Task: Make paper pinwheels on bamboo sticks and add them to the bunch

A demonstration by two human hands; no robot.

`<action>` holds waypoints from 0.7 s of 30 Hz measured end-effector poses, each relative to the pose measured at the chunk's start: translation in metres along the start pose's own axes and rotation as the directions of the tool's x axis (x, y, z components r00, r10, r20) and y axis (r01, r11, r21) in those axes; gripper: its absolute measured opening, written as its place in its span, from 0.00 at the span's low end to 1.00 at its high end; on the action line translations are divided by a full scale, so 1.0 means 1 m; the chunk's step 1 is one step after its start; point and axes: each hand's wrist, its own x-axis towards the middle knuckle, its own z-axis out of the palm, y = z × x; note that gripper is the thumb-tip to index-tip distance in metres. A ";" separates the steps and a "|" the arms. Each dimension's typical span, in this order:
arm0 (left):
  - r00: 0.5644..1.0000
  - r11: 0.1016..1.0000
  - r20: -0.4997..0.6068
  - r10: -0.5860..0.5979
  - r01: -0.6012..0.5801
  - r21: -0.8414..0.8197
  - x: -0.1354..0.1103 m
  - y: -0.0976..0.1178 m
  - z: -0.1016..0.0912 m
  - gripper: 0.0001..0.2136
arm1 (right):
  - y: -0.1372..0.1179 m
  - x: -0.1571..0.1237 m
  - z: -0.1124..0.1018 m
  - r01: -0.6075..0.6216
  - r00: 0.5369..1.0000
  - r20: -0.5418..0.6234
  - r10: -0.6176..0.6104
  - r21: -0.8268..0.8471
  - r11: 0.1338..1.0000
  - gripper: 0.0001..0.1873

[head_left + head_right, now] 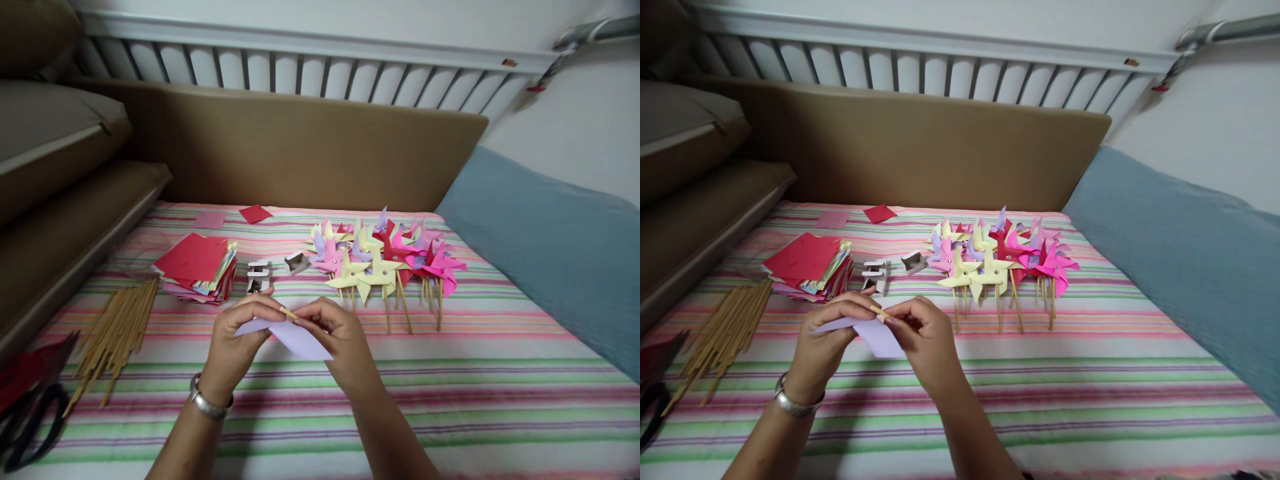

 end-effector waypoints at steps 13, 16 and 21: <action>1.000 1.000 -0.015 -0.002 0.003 0.005 -0.001 -0.002 0.001 0.02 | 0.001 0.000 0.000 0.006 1.000 -0.011 -0.006 -0.011 1.000 0.08; 1.000 1.000 -0.017 -0.005 0.005 -0.003 -0.001 -0.002 0.001 0.02 | 0.000 0.000 0.000 0.009 1.000 -0.014 -0.009 -0.006 1.000 0.08; 1.000 1.000 -0.017 -0.017 0.017 -0.005 0.000 -0.001 0.001 0.02 | 0.001 0.000 0.000 0.014 1.000 -0.016 -0.015 -0.031 0.999 0.08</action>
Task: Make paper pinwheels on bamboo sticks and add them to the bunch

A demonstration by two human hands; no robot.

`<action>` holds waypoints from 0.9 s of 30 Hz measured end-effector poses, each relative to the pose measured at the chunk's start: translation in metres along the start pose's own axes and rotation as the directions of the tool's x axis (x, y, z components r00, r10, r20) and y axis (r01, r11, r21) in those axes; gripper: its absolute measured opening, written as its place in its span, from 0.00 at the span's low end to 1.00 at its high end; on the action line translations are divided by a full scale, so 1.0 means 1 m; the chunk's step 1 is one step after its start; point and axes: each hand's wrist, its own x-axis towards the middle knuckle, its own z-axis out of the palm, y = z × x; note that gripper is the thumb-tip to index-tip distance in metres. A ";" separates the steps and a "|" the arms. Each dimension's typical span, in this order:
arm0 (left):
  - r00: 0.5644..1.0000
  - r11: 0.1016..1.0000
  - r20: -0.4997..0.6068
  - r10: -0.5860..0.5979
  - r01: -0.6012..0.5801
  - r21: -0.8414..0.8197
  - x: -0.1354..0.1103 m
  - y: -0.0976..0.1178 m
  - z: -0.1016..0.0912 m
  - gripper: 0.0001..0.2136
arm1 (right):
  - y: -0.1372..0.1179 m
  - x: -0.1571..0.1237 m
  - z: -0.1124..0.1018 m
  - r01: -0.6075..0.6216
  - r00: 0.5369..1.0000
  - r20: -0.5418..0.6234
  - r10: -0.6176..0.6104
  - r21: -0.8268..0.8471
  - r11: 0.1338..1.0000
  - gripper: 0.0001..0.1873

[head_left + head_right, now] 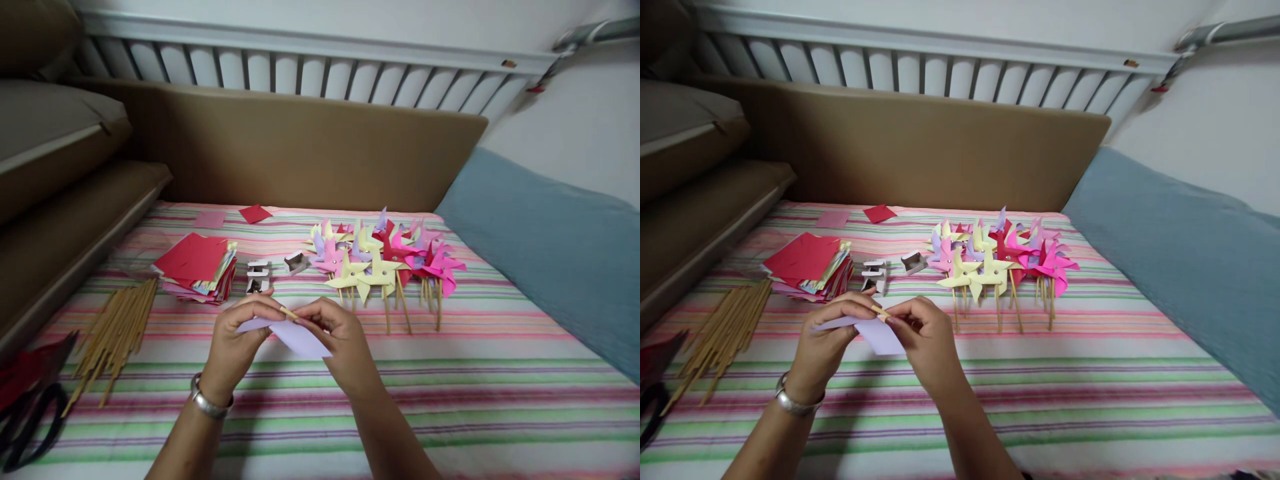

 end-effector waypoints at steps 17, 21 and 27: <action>1.000 1.000 0.007 0.017 -0.017 -0.025 0.000 0.000 0.000 0.02 | 0.001 -0.001 0.000 0.013 1.000 0.015 -0.013 -0.028 1.000 0.08; 1.000 1.000 -0.008 0.003 -0.004 -0.030 0.000 0.001 0.001 0.02 | 0.004 -0.002 0.002 0.034 0.999 -0.022 -0.035 -0.042 0.999 0.04; 1.000 0.998 -0.022 -0.005 0.004 -0.062 -0.001 0.001 0.002 0.02 | 0.007 -0.003 0.003 0.092 0.996 -0.016 -0.092 -0.043 0.995 0.04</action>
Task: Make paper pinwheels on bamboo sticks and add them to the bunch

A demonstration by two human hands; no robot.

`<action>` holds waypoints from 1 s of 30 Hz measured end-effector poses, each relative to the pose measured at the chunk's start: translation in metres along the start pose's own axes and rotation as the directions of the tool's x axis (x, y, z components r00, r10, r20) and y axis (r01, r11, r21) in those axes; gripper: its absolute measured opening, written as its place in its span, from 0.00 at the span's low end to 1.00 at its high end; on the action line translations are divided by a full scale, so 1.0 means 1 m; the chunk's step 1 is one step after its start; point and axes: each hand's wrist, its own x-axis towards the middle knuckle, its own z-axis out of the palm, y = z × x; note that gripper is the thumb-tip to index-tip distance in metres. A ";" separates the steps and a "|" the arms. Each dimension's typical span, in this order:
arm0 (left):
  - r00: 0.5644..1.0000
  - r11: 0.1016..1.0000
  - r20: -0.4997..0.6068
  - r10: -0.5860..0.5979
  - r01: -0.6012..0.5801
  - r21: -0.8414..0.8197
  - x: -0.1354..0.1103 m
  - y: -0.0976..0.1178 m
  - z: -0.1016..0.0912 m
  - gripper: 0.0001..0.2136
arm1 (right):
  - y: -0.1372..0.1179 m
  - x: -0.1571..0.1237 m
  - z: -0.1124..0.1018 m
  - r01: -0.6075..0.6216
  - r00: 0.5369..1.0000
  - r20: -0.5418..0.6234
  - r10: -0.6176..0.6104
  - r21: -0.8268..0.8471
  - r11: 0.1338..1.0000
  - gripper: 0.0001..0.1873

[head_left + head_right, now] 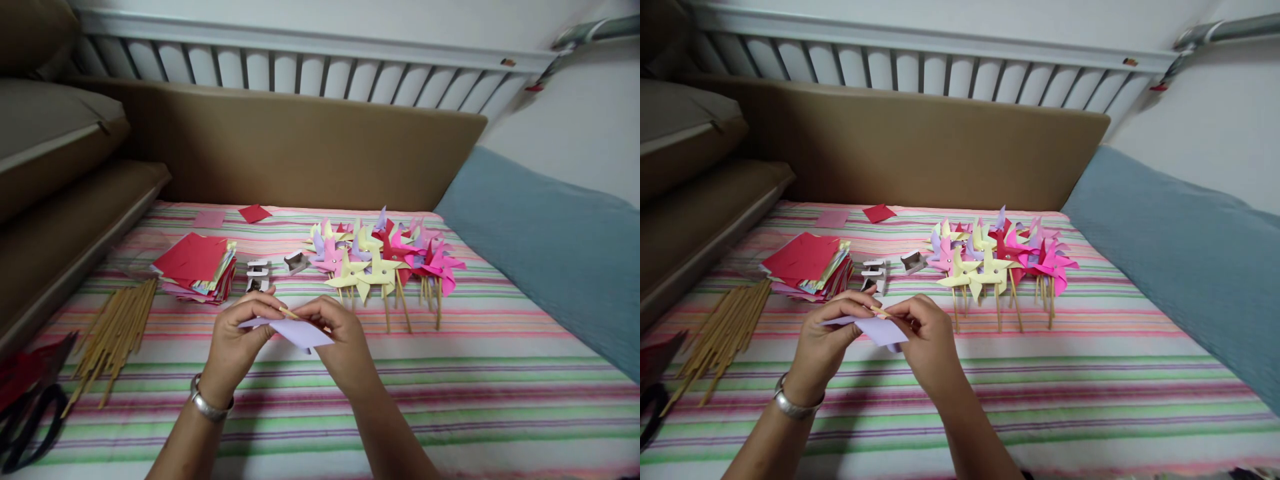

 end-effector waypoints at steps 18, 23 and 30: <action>0.999 0.998 -0.048 0.024 -0.026 -0.056 -0.001 0.000 0.003 0.07 | -0.004 0.001 -0.001 0.104 0.994 0.024 -0.102 -0.096 0.990 0.09; 0.998 0.998 -0.046 0.032 -0.035 -0.061 0.000 0.001 0.003 0.06 | -0.007 0.001 -0.002 0.116 0.993 0.043 -0.113 -0.071 0.991 0.12; 0.999 1.000 -0.035 0.021 -0.022 -0.020 -0.002 -0.002 -0.002 0.06 | -0.007 0.001 0.000 0.115 0.993 0.016 -0.114 -0.043 0.992 0.14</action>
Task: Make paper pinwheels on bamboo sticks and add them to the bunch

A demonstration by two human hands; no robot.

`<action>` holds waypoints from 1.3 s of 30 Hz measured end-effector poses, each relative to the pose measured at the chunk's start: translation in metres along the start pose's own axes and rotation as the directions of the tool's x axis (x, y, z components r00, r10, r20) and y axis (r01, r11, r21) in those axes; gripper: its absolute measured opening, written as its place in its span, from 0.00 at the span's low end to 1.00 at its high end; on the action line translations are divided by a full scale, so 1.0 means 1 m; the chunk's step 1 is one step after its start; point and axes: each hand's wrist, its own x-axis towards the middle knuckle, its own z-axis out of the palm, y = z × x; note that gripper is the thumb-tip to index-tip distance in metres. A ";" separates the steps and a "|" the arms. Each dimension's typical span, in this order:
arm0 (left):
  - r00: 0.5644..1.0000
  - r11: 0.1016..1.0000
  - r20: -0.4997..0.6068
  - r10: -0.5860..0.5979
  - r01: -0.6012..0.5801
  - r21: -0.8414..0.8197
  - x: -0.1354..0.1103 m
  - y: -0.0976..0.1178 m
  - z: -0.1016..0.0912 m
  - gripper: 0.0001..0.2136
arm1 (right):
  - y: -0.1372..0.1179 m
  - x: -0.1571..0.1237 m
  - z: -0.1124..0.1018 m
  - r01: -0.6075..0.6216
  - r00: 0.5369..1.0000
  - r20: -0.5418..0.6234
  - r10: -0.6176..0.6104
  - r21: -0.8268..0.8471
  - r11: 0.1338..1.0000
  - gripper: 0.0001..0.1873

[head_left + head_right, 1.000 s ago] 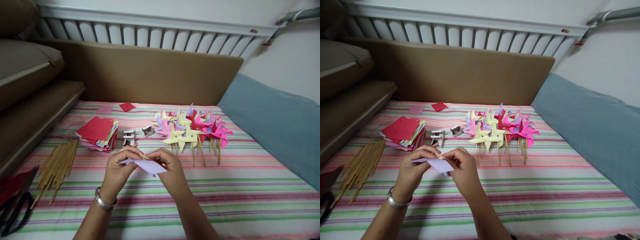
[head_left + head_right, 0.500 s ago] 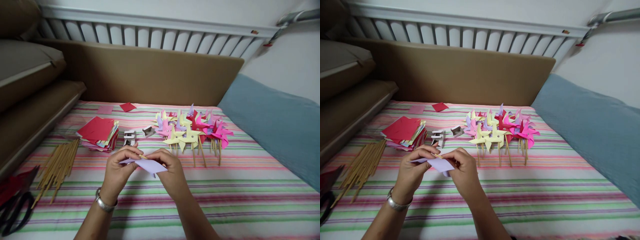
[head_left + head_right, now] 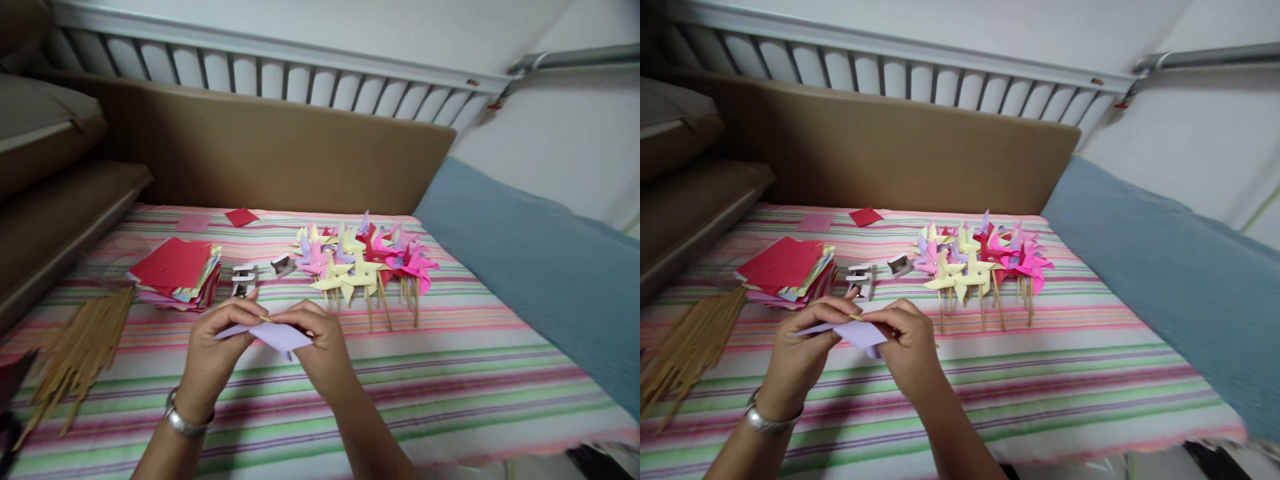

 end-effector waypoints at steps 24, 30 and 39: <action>0.836 0.860 -0.207 -0.509 0.501 -0.094 -0.016 -0.007 -0.001 0.18 | 0.031 -0.056 -0.035 -0.194 0.981 -0.060 0.184 -0.278 0.941 0.09; 0.776 0.781 -0.113 -0.620 0.599 -0.177 -0.036 0.026 0.029 0.29 | 0.049 -0.112 -0.050 -0.248 0.968 -0.142 0.206 -0.435 0.866 0.04; 0.822 0.831 -0.172 -0.543 0.556 0.029 -0.063 0.052 0.035 0.34 | 0.052 -0.136 -0.092 -0.323 0.935 -0.281 0.218 -0.412 0.852 0.05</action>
